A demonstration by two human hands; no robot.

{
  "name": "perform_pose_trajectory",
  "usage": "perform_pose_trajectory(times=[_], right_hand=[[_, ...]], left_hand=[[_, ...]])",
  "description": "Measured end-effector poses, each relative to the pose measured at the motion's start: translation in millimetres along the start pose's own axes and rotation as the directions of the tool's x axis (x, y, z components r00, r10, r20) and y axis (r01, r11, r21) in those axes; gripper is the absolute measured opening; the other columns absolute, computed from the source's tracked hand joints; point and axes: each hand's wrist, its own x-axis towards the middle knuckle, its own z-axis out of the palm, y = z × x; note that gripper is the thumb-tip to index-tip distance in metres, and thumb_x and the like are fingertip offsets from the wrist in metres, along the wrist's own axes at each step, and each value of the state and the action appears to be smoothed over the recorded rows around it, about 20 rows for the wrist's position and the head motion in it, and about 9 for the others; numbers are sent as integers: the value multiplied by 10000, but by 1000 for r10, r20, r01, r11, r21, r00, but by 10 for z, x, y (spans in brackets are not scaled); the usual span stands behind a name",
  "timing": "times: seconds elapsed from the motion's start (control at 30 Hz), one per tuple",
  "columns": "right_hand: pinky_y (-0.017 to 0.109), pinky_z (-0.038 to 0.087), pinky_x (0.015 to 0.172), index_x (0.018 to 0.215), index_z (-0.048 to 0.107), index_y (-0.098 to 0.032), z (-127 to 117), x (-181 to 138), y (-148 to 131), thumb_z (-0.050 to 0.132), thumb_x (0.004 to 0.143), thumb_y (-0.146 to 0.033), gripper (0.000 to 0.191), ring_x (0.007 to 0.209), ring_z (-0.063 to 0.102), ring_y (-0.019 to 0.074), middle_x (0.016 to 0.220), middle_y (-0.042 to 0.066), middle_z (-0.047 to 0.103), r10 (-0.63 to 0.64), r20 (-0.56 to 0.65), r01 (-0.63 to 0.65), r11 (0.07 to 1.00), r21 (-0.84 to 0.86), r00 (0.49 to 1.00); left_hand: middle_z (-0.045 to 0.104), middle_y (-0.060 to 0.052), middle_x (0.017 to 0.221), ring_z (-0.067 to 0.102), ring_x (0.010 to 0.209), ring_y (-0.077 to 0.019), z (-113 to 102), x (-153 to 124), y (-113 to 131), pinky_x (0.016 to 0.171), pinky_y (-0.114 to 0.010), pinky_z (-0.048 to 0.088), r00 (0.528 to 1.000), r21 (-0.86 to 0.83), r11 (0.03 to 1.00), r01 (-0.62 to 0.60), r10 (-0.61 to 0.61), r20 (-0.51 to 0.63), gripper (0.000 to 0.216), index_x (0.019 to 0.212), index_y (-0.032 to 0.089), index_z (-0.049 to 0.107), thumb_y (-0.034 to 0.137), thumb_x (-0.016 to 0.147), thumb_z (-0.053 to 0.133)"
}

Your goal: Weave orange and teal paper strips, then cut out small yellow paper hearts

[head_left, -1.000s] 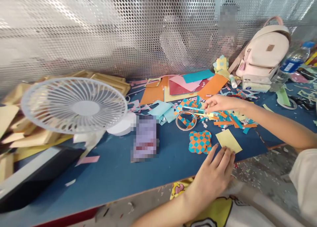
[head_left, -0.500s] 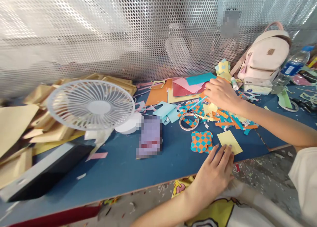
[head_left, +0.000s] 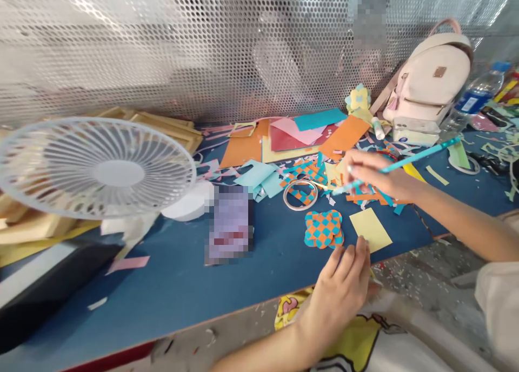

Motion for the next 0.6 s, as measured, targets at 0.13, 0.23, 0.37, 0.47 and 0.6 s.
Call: perform_pose_trajectory(times=[0.13, 0.23, 0.37, 0.47, 0.6], right_hand=[[245, 455, 627, 1035, 579, -203, 282, -415, 35, 388, 1067, -411, 284, 763, 574, 124, 986, 49, 630, 96, 59, -102, 989, 108, 994], [244, 423, 598, 880, 554, -211, 444, -527, 97, 520, 1002, -367, 202, 706, 540, 126, 837, 9, 603, 179, -72, -178, 984, 16, 981], [237, 316, 483, 755, 446, -226, 611, -537, 134, 471, 1005, -324, 270, 524, 420, 103, 620, -56, 442, 276, -218, -287, 958, -18, 936], [237, 278, 455, 697, 379, -229, 704, -531, 151, 434, 1015, -308, 332, 451, 386, 89, 538, -76, 363, 280, -266, -309, 948, -73, 922], [239, 228, 440, 640, 255, -228, 760, -541, 198, 505, 977, -268, 421, 445, 285, 77, 517, -82, 245, 256, -360, -330, 931, -159, 897]], left_hand=[[687, -149, 1342, 560, 1142, -270, -53, 24, -2, 960, -378, 453, 997, -18, 998, 68, -68, 29, 642, 1251, 169, 685, 652, 830, 722], [717, -149, 1300, 584, 1079, -274, -77, 62, -24, 928, -385, 430, 995, -62, 993, 99, -98, 19, 607, 1206, 200, 686, 654, 806, 745], [750, -131, 1251, 608, 1004, -249, -81, 81, -57, 931, -375, 394, 993, -104, 988, 113, -115, -17, 407, 1181, 206, 690, 510, 910, 687], [770, -124, 1203, 618, 977, -237, -76, 67, -90, 963, -367, 377, 997, -121, 990, 69, -73, -28, 315, 1181, 190, 701, 380, 936, 649], [778, -138, 1174, 626, 956, -232, -57, 49, -146, 1004, -376, 373, 998, -130, 991, 4, -12, -65, 317, 1189, 148, 715, 318, 939, 619]])
